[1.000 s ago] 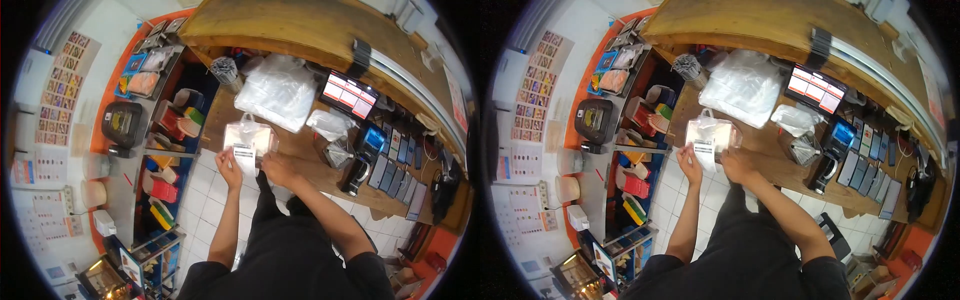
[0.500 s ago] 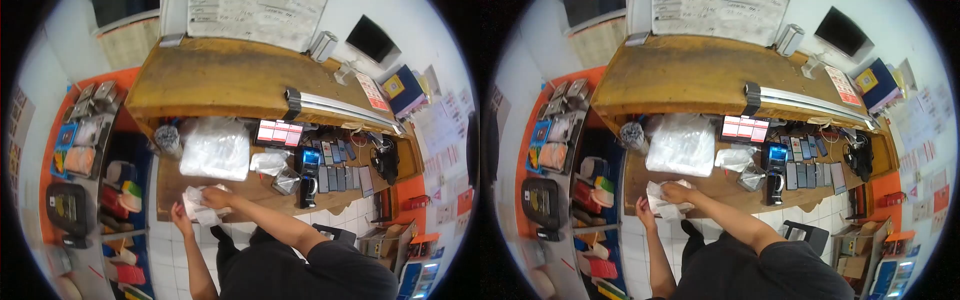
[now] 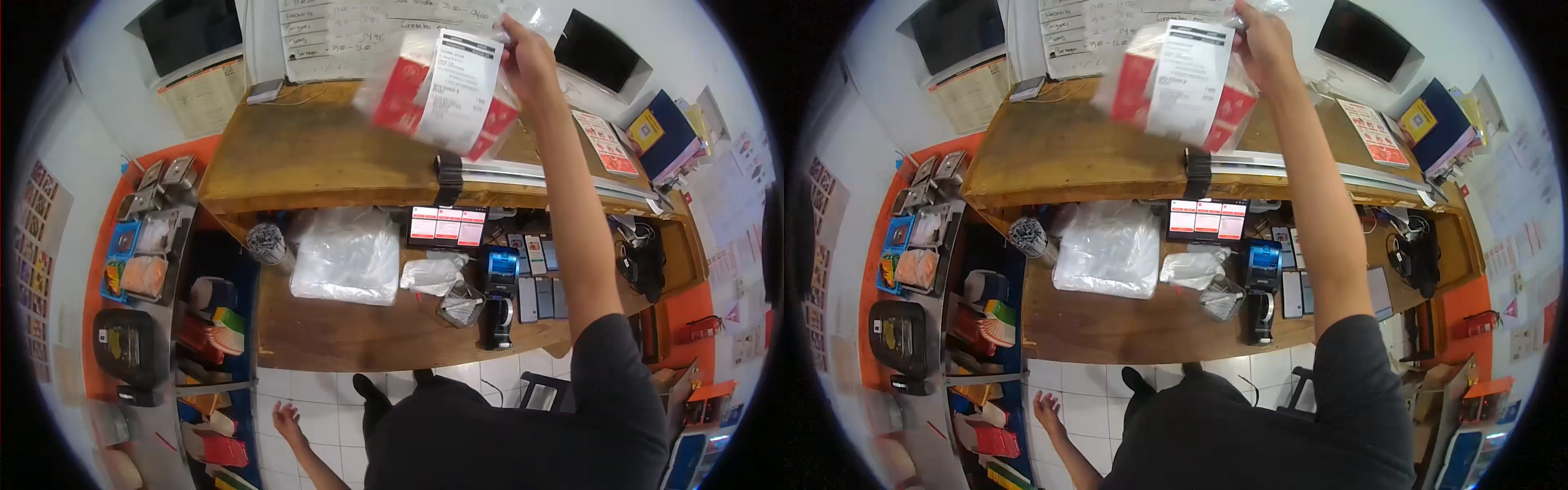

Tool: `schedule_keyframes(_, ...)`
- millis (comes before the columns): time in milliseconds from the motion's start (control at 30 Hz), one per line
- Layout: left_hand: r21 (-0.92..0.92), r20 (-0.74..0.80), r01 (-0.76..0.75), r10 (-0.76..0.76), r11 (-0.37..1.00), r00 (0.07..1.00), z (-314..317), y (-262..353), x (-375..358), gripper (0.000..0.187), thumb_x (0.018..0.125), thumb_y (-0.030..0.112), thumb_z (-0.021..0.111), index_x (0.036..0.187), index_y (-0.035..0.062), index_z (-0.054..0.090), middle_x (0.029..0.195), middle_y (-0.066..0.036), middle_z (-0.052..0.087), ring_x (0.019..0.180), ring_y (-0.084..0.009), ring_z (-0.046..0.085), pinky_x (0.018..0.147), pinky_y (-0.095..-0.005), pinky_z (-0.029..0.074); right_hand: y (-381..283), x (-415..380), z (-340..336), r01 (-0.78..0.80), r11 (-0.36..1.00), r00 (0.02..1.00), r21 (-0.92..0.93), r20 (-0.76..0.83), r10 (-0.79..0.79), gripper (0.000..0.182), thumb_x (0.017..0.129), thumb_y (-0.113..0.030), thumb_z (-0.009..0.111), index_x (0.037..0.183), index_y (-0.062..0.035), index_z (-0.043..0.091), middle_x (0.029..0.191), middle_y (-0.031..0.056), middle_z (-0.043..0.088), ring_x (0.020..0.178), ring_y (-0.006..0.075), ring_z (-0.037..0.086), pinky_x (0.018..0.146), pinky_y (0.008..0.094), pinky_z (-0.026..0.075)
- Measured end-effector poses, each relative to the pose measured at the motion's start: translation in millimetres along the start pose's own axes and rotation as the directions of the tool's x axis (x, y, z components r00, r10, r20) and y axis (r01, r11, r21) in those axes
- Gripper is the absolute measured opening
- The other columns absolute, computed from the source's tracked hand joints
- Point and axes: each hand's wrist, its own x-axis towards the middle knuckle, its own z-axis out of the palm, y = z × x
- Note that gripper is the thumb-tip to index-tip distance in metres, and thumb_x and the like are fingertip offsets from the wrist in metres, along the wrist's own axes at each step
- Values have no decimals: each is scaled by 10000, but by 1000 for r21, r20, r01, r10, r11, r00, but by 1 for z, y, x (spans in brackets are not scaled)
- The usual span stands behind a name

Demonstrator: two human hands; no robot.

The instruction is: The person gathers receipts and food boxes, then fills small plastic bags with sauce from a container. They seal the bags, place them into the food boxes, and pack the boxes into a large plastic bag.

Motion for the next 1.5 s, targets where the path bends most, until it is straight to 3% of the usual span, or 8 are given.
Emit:
schedule_keyframes(300, 233, 286, 283, -343, 931, 895, 57, -71, -119, 376, 1027, 218, 595, 1370, 68, 557, 1103, -100, 697, 940, -213, 695, 799, -353, 561, 91, 77, -137, -107, 993, 966, 43, -233, 114, 329, 1013, -211, 649, 1122, 94, 599, 909, 139, 651, 786, 220, 643, 713, 318, 534)
schedule_keyframes(500, 448, 181, 363, -481, 817, 858, 55, -116, -172, 389, 1018, 179, 628, 1362, 15, 547, 1045, -130, 732, 882, -214, 723, 712, -341, 570, 63, -89, -175, 277, 841, 952, -464, 16, -305, 264, 1014, -219, 636, 1088, 34, 646, 976, 71, 699, 905, 133, 647, 802, 307, 515)
schedule_keyframes(633, 475, 120, 464, -578, 747, 807, 55, -135, -190, 397, 1019, 169, 624, 1370, 4, 542, 1071, -156, 735, 890, -228, 730, 722, -358, 582, 147, -249, -185, -166, 870, 879, -464, 330, 344, 176, 970, -107, 638, 1074, 14, 713, 757, 65, 703, 674, 102, 644, 630, 301, 521)
schedule_keyframes(700, 479, 101, 488, -598, 730, 795, 64, -123, -200, 401, 1019, 155, 617, 1382, 6, 537, 1106, -170, 734, 916, -246, 734, 741, -365, 585, 209, -283, -192, -84, 680, 718, -729, 429, 549, 397, 985, -205, 630, 1335, -19, 613, 832, 214, 718, 757, 335, 713, 739, 426, 557)
schedule_keyframes(800, 475, 141, 470, -591, 744, 794, 66, -114, -202, 397, 1019, 156, 618, 1380, 10, 538, 1105, -168, 735, 922, -245, 732, 751, -367, 585, 292, -311, -217, 52, 573, 675, -818, 451, 583, 613, 1000, -235, 580, 1563, -125, 366, 1151, 274, 675, 1011, 450, 674, 883, 529, 528)
schedule_keyframes(1200, 461, 53, 522, -609, 718, 791, 30, -128, -237, 432, 1022, 136, 612, 1409, -16, 497, 1107, -187, 736, 890, -247, 739, 720, -349, 596, 339, -291, -235, 91, 284, 704, -955, 263, 659, 641, 1028, -308, 527, 1610, -228, 273, 1006, 234, 687, 918, 445, 680, 826, 564, 541)
schedule_keyframes(1233, 632, 206, 279, -504, 723, 839, 23, -135, -245, 442, 1013, 128, 622, 1408, -23, 495, 1135, -201, 729, 899, -260, 740, 721, -354, 597, 341, -290, -235, 80, 281, 701, -956, 254, 666, 639, 1029, -310, 525, 1610, -228, 273, 1005, 233, 687, 916, 442, 682, 827, 564, 543)
schedule_keyframes(1500, 407, 155, 509, -606, 759, 780, 5, -158, -231, 429, 1021, 143, 624, 1406, -8, 511, 1111, -180, 732, 876, -237, 734, 702, -343, 586, 344, -287, -231, 71, 261, 700, -963, 235, 674, 618, 1036, -317, 522, 1602, -229, 288, 977, 233, 684, 883, 444, 683, 809, 561, 548)
